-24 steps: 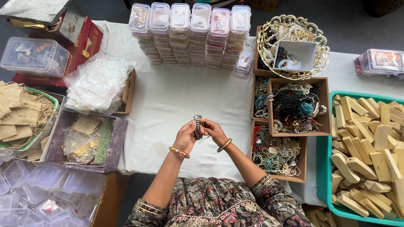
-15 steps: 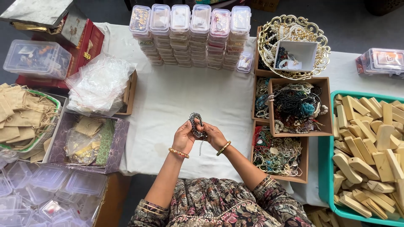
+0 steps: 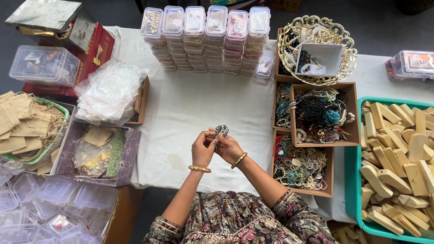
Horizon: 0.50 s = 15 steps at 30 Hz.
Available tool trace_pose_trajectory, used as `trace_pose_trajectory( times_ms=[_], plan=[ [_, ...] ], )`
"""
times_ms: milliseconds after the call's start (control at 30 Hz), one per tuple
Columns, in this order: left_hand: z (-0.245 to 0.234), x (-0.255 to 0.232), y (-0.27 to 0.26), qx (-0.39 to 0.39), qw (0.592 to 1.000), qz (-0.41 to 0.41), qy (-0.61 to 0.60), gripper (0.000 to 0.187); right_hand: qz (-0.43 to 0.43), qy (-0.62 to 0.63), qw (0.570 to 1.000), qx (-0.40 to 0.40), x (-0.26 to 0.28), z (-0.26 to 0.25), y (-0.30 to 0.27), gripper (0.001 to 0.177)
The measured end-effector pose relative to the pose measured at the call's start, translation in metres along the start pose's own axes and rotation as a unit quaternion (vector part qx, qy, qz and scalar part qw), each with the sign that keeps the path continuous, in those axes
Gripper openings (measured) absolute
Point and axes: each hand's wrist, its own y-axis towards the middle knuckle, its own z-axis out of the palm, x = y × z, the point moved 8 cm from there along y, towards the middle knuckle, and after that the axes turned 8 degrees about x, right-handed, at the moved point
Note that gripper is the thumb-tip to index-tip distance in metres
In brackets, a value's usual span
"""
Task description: The person packages several pieces of jewelry, including bracelets and necklaces, by placing them into small plastic bags and then into small plastic containers. The person also uses decorative paper pouches for some items. The workspace is a table with various jewelry and packaging supplies.
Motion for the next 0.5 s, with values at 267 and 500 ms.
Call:
trace_pose_trajectory(
  times_ms=[267, 500],
  plan=[
    [0.007, 0.02, -0.005, -0.047, 0.994, 0.057, -0.076, 0.026, -0.038, -0.024, 0.998, -0.051, 0.007, -0.027, 0.004, 0.043],
    [0.057, 0.156, -0.007, 0.042, 0.908, -0.221, -0.354, 0.024, -0.069, -0.024, 0.997, -0.022, 0.031, -0.012, 0.001, 0.047]
  ],
)
